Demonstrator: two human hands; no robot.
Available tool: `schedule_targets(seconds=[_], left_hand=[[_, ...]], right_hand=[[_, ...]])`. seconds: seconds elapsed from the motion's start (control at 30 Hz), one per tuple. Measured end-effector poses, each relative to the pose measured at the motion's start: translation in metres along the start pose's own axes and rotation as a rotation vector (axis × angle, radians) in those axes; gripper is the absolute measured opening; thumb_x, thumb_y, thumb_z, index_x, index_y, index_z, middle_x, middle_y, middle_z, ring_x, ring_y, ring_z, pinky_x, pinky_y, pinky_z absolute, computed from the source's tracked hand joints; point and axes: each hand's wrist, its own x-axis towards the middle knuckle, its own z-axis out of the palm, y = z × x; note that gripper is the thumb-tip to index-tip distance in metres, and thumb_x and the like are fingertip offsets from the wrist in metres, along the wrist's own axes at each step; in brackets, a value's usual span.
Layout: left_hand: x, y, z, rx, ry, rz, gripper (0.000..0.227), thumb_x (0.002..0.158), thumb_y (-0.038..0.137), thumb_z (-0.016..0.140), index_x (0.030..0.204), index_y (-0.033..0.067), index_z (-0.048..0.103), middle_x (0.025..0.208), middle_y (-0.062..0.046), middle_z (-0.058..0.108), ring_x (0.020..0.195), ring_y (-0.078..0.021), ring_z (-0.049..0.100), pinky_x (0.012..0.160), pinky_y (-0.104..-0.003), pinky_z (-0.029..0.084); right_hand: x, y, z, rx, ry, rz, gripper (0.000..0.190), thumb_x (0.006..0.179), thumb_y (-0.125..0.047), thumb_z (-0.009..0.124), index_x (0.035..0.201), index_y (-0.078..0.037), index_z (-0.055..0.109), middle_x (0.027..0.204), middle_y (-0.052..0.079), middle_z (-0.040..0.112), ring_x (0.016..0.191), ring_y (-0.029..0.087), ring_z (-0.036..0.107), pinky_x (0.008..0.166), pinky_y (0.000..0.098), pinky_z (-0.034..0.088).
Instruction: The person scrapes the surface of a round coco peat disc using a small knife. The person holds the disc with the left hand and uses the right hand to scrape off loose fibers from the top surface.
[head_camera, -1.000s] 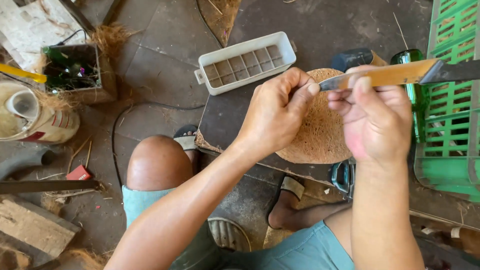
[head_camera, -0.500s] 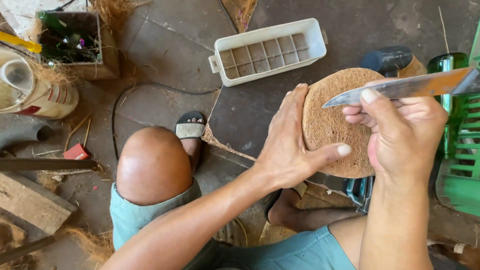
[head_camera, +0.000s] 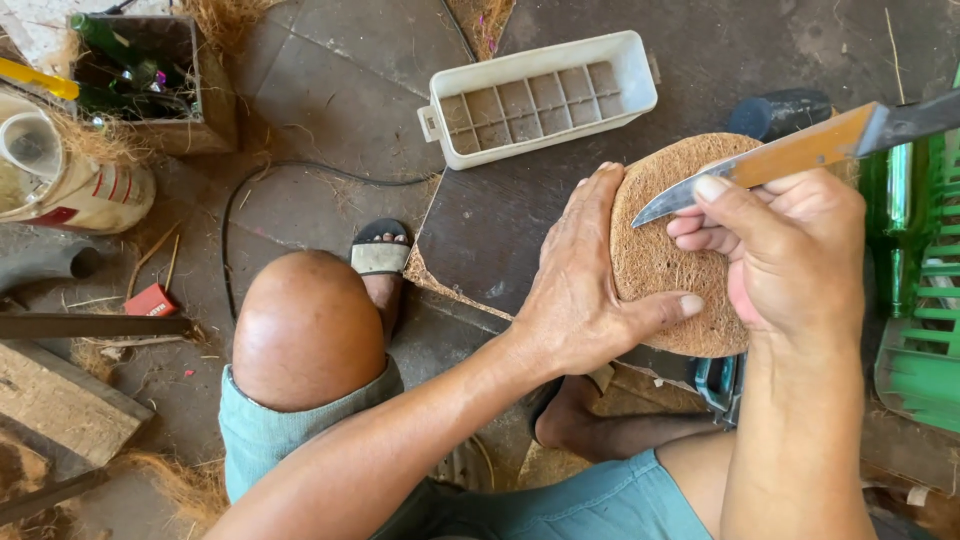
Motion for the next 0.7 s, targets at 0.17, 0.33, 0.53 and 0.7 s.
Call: schedule_targets(seconds=[0.17, 0.33, 0.53, 0.7], left_hand=[[-0.003, -0.009, 0.006, 0.051, -0.006, -0.048, 0.104, 0.070, 0.054, 0.065, 0.145, -0.0059, 0.025, 0.147, -0.026, 0.040, 0.141, -0.0418, 0.039, 0.119, -0.051, 0.031], [-0.006, -0.013, 0.009, 0.057, 0.005, -0.018, 0.100, 0.077, 0.056, 0.059, 0.146, -0.0069, 0.025, 0.151, -0.030, 0.036, 0.143, -0.0443, 0.037, 0.120, -0.052, 0.029], [-0.008, -0.013, 0.013, 0.039, -0.042, -0.073, 0.096, 0.081, 0.048, 0.059, 0.151, -0.0033, 0.018, 0.159, -0.029, 0.027, 0.149, -0.0442, 0.026, 0.121, -0.053, 0.024], [-0.005, -0.012, 0.013, 0.020, -0.048, -0.081, 0.095, 0.081, 0.046, 0.059, 0.151, -0.0050, 0.018, 0.158, -0.029, 0.027, 0.149, -0.0420, 0.027, 0.122, -0.051, 0.024]], right_hand=[[0.001, -0.006, -0.001, 0.077, -0.023, 0.035, 0.012, 0.091, -0.010, 0.068, 0.093, 0.002, 0.067, 0.074, 0.013, 0.067, 0.061, 0.016, 0.067, 0.057, 0.0202, 0.059], [0.001, -0.005, -0.001, 0.116, 0.003, 0.062, 0.012, 0.091, -0.010, 0.069, 0.091, 0.002, 0.067, 0.073, 0.013, 0.066, 0.061, 0.017, 0.067, 0.056, 0.0203, 0.057], [0.001, -0.006, -0.003, 0.139, 0.019, 0.067, 0.016, 0.089, -0.011, 0.070, 0.086, 0.004, 0.067, 0.070, 0.016, 0.066, 0.058, 0.019, 0.066, 0.055, 0.0214, 0.057], [0.002, -0.007, -0.002, 0.132, 0.036, 0.067, 0.017, 0.089, -0.013, 0.071, 0.085, 0.003, 0.068, 0.070, 0.015, 0.067, 0.058, 0.018, 0.067, 0.056, 0.0204, 0.058]])
